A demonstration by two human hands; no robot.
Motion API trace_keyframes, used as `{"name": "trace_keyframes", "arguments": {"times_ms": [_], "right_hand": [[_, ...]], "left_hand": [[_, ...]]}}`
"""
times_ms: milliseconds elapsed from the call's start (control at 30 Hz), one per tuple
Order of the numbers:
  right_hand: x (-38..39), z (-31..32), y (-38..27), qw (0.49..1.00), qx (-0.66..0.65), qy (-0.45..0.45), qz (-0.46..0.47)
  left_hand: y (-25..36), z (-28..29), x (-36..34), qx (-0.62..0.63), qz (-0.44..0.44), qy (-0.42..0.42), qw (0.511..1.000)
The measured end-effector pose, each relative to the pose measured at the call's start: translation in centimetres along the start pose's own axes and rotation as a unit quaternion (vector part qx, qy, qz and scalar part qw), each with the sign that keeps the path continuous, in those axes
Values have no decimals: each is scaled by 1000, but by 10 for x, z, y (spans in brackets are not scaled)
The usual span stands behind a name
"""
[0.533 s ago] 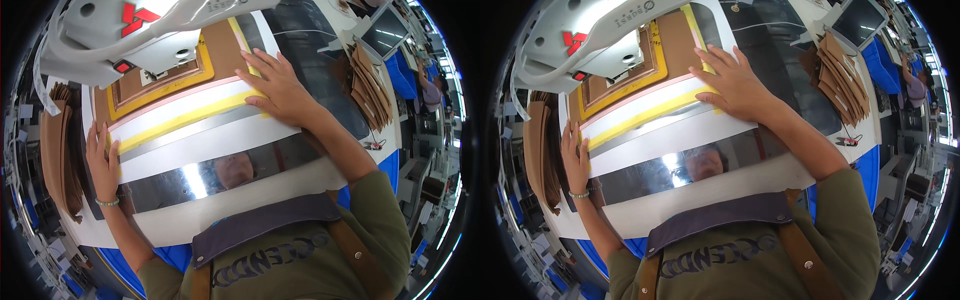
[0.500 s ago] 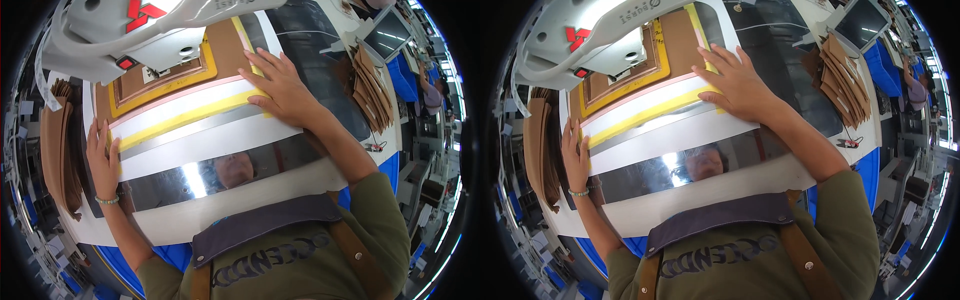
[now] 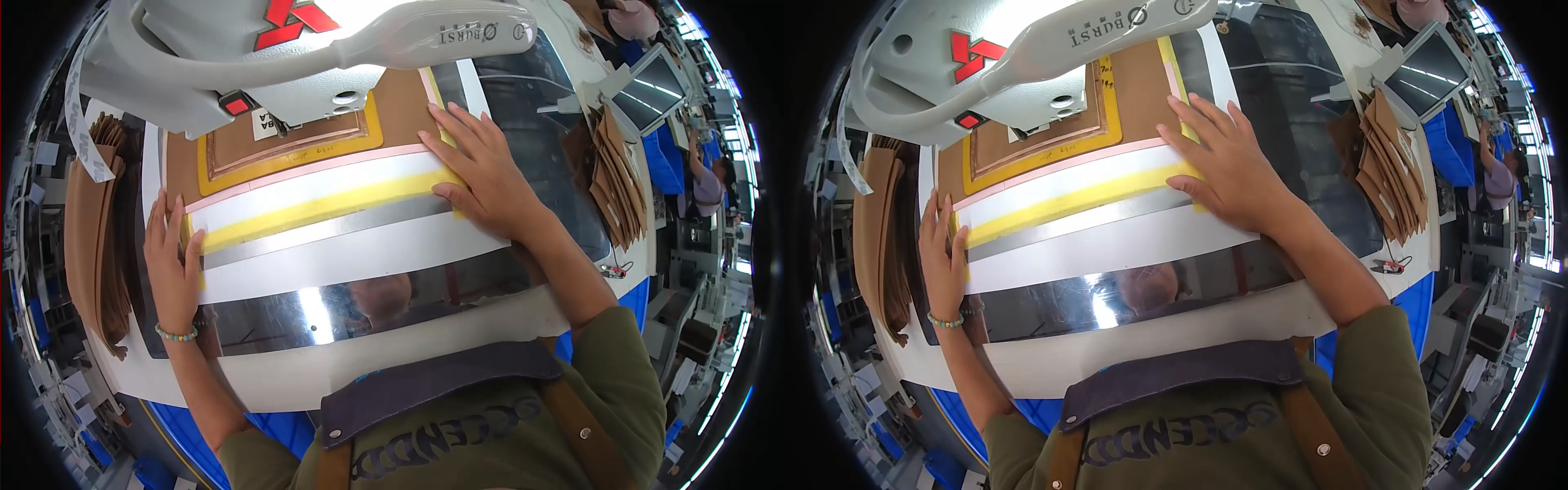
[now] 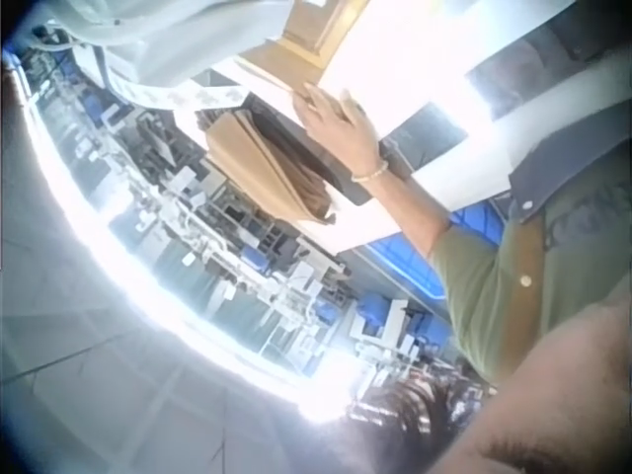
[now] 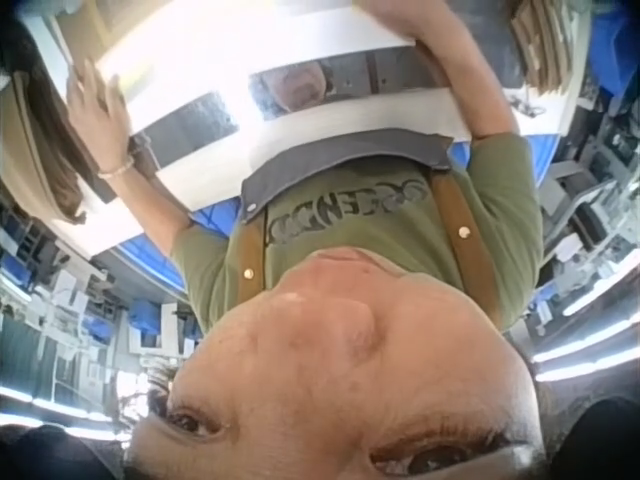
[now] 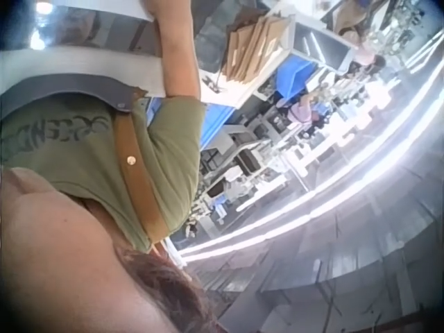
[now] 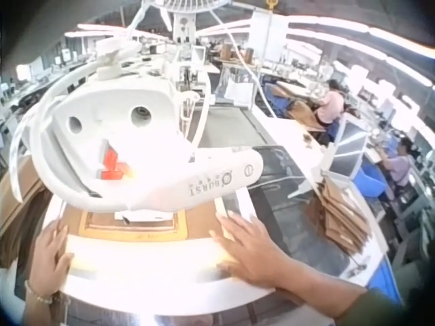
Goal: The recorder is sewing small leather pockets onto larger leather pieces using an industrial sewing machine.
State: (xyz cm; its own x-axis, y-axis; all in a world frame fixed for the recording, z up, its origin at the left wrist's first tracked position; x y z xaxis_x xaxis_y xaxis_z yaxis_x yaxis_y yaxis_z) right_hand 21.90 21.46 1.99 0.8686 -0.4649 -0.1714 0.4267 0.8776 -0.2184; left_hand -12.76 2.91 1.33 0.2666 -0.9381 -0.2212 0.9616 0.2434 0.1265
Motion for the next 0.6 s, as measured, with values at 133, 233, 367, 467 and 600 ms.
{"name": "trace_keyframes", "arguments": {"times_ms": [133,233,367,467,600], "right_hand": [[-2,1,-3,1000,-13,-3,9],[-3,-2,-6,1000,7,-13,19],[-3,-6,-5,999,22,-36,16],[-1,-5,-4,999,9,-33,6],[0,-5,-4,1000,9,-25,13]], "left_hand": [[7,8,0,-52,-17,44,998],[9,6,0,-55,-25,29,998],[5,-5,-1,-41,-29,-30,998],[4,-6,-1,-32,-28,-31,999],[4,-6,-1,-8,-18,-34,999]]}}
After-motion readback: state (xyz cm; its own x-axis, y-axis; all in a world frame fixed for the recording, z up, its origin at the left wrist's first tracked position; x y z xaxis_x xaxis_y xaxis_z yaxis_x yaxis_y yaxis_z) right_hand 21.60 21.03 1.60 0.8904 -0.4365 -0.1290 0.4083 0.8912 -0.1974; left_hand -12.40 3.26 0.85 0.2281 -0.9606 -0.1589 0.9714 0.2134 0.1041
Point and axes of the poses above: each hand's wrist, its own x-axis away from the middle knuckle, its own z-axis out of the back of the hand, y = z × x, the point moved 10 cm from there along -x, towards the middle knuckle, and after that the axes turned 1 degree about -x, right-handed, at the moved point
